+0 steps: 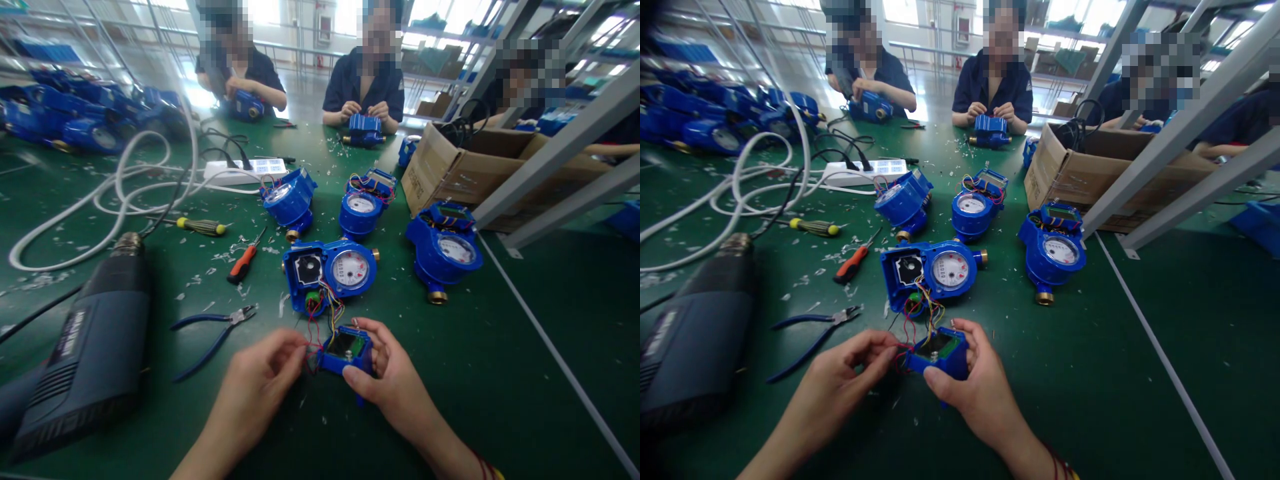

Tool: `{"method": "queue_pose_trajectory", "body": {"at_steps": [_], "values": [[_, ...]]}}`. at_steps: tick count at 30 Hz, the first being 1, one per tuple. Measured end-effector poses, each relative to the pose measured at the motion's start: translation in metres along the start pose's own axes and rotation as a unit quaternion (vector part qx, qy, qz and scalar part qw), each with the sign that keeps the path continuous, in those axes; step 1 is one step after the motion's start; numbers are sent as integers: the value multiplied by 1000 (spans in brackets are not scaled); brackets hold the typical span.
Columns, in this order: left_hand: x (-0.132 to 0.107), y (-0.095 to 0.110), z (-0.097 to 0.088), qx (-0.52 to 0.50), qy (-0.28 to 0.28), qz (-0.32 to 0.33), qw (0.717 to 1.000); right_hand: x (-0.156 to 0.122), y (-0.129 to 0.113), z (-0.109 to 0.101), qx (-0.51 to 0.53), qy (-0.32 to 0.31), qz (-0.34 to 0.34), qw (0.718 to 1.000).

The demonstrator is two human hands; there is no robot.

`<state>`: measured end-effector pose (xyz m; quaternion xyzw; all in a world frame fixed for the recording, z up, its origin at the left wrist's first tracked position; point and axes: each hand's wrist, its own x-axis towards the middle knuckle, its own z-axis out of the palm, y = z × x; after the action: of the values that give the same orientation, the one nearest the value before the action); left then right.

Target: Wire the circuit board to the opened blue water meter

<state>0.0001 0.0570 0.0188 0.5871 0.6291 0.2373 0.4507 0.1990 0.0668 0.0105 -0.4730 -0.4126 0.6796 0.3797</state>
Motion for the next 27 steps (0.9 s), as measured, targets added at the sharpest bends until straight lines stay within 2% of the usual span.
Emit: {"method": "queue_pose_trajectory", "body": {"at_steps": [9, 12, 16, 18, 21, 24, 26, 27], "values": [[0, 4, 2, 20, -1, 35, 999, 0, 3, 3, -42, -1, 0, 999], [1, 2, 2, 5, 0, 34, 999, -2, 3, 3, -87, 6, 1, 996], [3, 0, 2, -62, -39, 29, 997, -1, 5, 0, -197, 29, -16, 980], [3, -1, 4, -79, -45, 22, 996, -1, 5, -2, -280, 48, -40, 958], [2, -3, 9, -83, -24, 10, 996, -3, 7, -2, -389, 97, -130, 907], [-2, -4, 17, -84, 3, 24, 996, -5, 8, 5, -467, 168, -272, 824], [-5, -5, 22, -85, 20, 56, 995, -6, 6, 12, -504, 182, -343, 772], [-6, -5, 25, -85, 30, 73, 993, -6, 5, 16, -513, 179, -360, 759]]}}
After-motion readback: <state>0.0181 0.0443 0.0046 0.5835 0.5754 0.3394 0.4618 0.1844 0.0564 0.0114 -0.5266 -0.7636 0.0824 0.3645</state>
